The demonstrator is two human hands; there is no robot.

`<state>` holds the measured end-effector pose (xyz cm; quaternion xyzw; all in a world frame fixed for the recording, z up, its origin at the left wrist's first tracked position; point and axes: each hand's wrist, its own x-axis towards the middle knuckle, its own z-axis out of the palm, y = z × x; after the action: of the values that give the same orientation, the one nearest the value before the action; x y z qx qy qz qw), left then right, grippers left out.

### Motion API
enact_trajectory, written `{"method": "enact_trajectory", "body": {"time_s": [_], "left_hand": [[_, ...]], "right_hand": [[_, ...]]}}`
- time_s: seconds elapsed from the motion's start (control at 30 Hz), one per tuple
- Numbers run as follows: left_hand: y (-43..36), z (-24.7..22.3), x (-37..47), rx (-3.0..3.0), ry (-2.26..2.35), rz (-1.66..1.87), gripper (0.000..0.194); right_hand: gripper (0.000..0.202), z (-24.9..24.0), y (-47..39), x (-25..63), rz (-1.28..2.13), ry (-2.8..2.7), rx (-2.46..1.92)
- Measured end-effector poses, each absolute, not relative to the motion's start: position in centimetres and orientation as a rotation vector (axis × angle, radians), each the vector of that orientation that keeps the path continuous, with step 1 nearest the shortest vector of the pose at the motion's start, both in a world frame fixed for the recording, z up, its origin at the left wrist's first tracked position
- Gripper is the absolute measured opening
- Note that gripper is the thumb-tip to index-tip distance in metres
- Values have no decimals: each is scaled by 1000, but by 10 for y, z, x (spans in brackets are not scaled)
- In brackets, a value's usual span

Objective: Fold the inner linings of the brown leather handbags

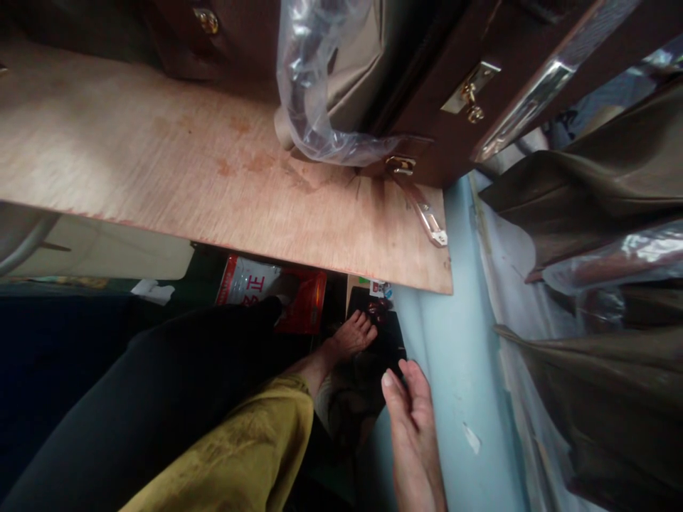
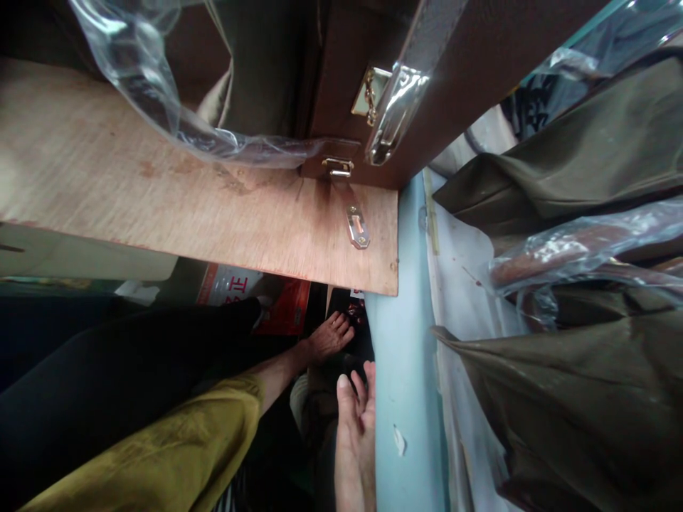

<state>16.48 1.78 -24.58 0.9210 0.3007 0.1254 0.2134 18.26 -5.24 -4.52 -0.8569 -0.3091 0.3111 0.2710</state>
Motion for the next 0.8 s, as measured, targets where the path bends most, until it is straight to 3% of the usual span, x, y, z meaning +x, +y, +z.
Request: {"method": "enact_trajectory", "body": {"time_s": [0.13,0.4,0.8], "left_hand": [[25,-240,164,2512,849,323,24],[56,-242,168,2371,989,269,52],[81,-245,190,2281,991,293,50]], "right_hand": [[63,-44,-51,179,881,-723,-2365],[61,-41,-50,173,854,-774,-2385],[64,-37,-45,181,929,-795,-2459]]}}
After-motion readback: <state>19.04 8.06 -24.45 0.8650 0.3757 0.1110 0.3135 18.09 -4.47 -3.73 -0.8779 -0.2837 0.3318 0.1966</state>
